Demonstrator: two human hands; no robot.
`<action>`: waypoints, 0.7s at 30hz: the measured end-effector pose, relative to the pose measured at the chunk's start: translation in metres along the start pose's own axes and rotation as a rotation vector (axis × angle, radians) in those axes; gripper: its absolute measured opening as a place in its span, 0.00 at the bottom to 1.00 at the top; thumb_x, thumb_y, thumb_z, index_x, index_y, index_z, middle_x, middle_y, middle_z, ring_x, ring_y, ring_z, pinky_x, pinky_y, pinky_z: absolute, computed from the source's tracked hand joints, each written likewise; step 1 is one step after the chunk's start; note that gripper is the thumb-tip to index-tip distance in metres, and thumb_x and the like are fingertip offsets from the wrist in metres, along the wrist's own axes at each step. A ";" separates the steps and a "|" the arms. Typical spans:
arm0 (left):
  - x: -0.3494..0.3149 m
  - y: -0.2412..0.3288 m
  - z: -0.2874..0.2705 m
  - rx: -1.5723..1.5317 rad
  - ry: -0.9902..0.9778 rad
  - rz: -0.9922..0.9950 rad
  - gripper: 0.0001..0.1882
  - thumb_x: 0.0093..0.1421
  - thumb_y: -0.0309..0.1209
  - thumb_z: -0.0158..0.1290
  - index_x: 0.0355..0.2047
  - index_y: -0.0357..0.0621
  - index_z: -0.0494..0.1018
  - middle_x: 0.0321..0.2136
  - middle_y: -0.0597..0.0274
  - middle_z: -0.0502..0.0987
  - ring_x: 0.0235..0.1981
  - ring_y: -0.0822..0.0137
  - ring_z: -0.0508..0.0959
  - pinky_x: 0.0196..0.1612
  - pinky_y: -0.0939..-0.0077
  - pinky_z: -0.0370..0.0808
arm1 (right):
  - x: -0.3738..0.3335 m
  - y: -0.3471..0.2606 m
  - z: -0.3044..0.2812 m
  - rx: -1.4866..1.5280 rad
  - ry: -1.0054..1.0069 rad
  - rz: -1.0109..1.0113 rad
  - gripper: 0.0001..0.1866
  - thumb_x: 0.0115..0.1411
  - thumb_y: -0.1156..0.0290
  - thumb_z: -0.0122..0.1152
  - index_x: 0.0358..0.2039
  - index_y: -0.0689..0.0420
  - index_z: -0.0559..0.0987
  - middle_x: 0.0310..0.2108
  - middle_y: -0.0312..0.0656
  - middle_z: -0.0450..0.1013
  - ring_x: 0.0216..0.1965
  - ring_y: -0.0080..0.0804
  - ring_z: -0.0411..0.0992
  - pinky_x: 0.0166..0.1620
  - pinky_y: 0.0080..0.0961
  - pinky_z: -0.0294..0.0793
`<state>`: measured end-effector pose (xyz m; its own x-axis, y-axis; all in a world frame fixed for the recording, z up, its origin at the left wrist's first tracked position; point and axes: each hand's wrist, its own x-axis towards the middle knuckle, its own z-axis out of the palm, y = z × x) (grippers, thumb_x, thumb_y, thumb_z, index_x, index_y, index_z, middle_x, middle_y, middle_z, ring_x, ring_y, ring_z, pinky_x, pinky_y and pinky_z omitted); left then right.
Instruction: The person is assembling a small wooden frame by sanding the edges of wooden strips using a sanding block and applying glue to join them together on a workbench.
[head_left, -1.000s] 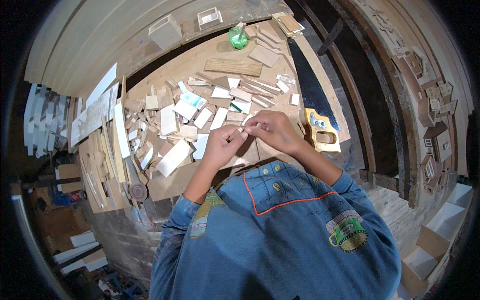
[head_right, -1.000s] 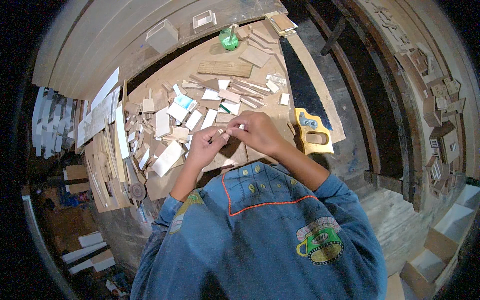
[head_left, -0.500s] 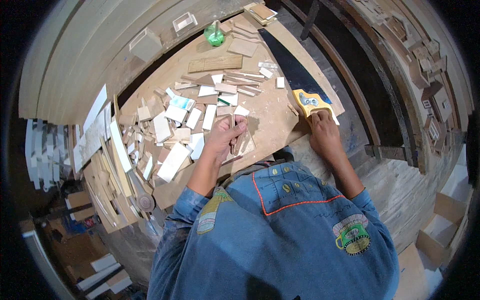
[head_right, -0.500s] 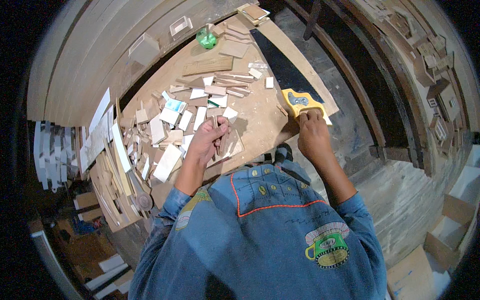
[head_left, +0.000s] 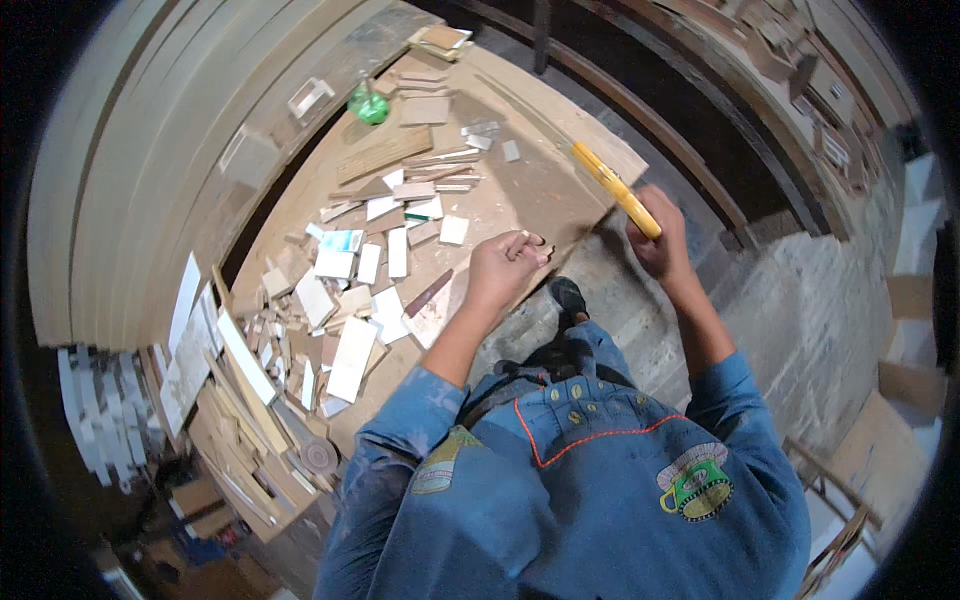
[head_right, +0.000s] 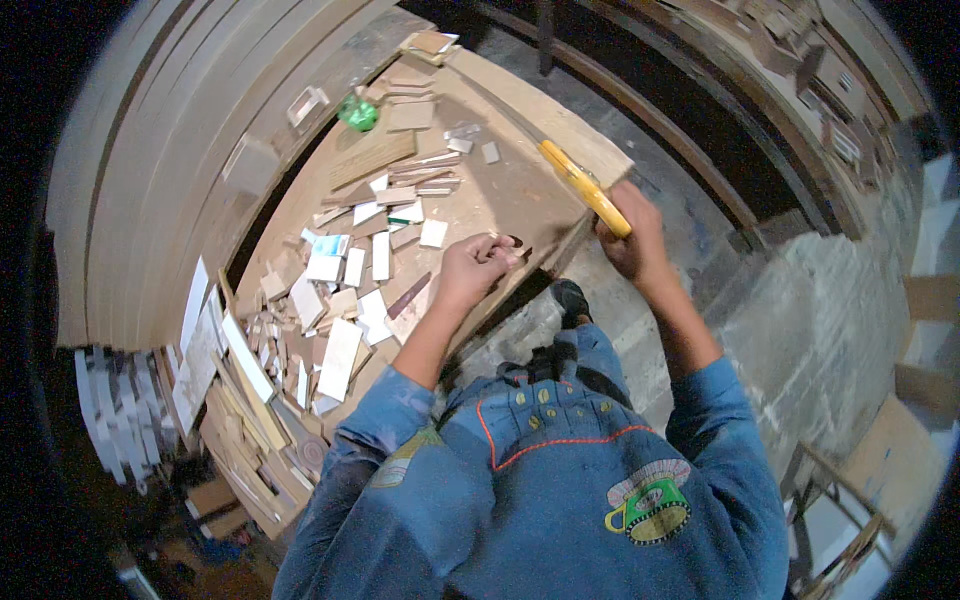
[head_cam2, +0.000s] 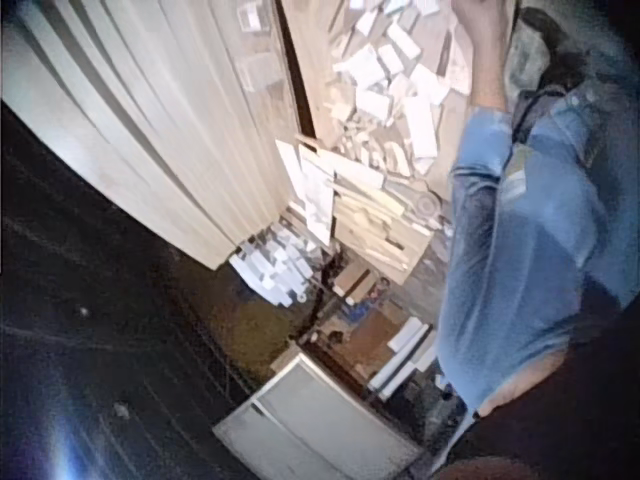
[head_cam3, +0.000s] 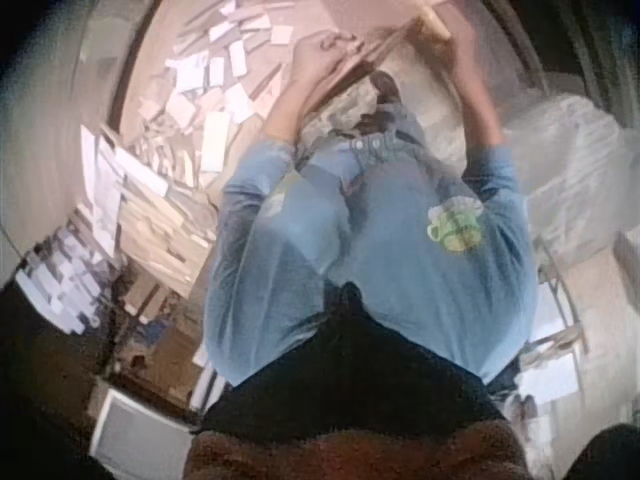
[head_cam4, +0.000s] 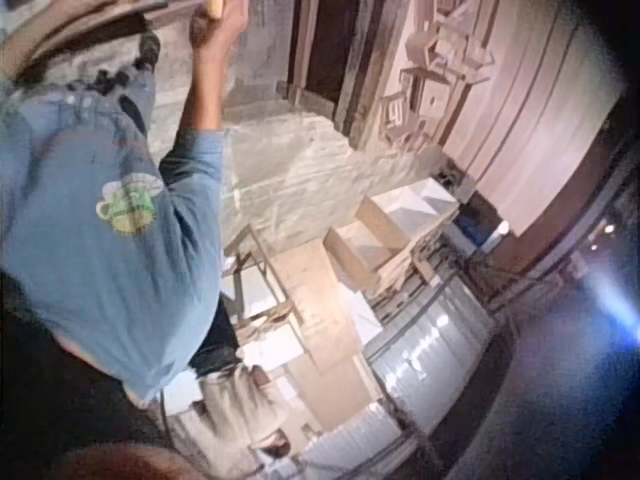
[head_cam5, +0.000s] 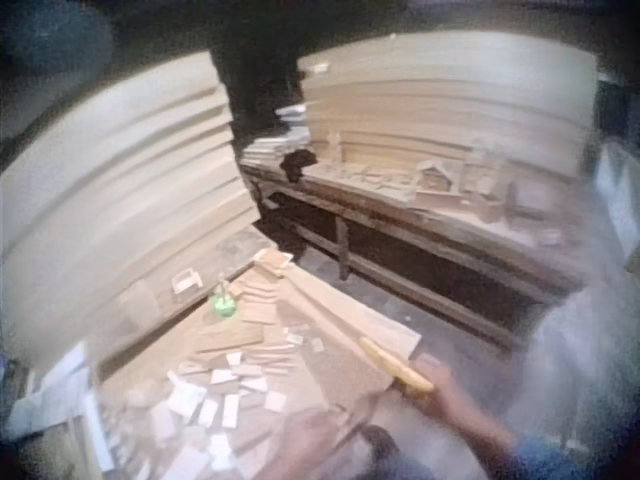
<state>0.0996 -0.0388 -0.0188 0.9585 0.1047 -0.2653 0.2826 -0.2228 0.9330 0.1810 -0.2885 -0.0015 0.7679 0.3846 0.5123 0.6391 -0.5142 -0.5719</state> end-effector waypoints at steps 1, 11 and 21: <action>0.001 -0.001 0.013 0.068 -0.009 0.017 0.06 0.51 0.25 0.58 0.30 0.37 0.78 0.27 0.64 0.80 0.28 0.78 0.75 0.33 0.81 0.71 | -0.019 -0.011 -0.005 0.205 0.052 0.233 0.07 0.47 0.75 0.57 0.28 0.59 0.71 0.26 0.42 0.70 0.27 0.40 0.69 0.31 0.32 0.70; 0.028 0.001 0.073 0.668 0.291 0.313 0.06 0.49 0.31 0.57 0.28 0.47 0.81 0.26 0.51 0.78 0.30 0.50 0.78 0.34 0.59 0.74 | -0.144 -0.063 -0.035 0.800 0.237 0.790 0.11 0.51 0.67 0.62 0.24 0.59 0.72 0.21 0.31 0.64 0.22 0.20 0.61 0.25 0.20 0.59; 0.064 0.006 0.089 0.762 0.482 0.178 0.07 0.47 0.29 0.57 0.28 0.47 0.80 0.28 0.52 0.79 0.32 0.50 0.79 0.36 0.58 0.75 | -0.106 -0.023 -0.019 0.727 0.131 0.679 0.15 0.59 0.65 0.63 0.23 0.57 0.68 0.21 0.27 0.59 0.24 0.14 0.56 0.26 0.17 0.57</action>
<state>0.1659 -0.1195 -0.0514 0.9188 0.3623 0.1565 0.2455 -0.8351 0.4923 0.0847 -0.3322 -0.0303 0.9970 0.0731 -0.0266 -0.0279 0.0167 -0.9995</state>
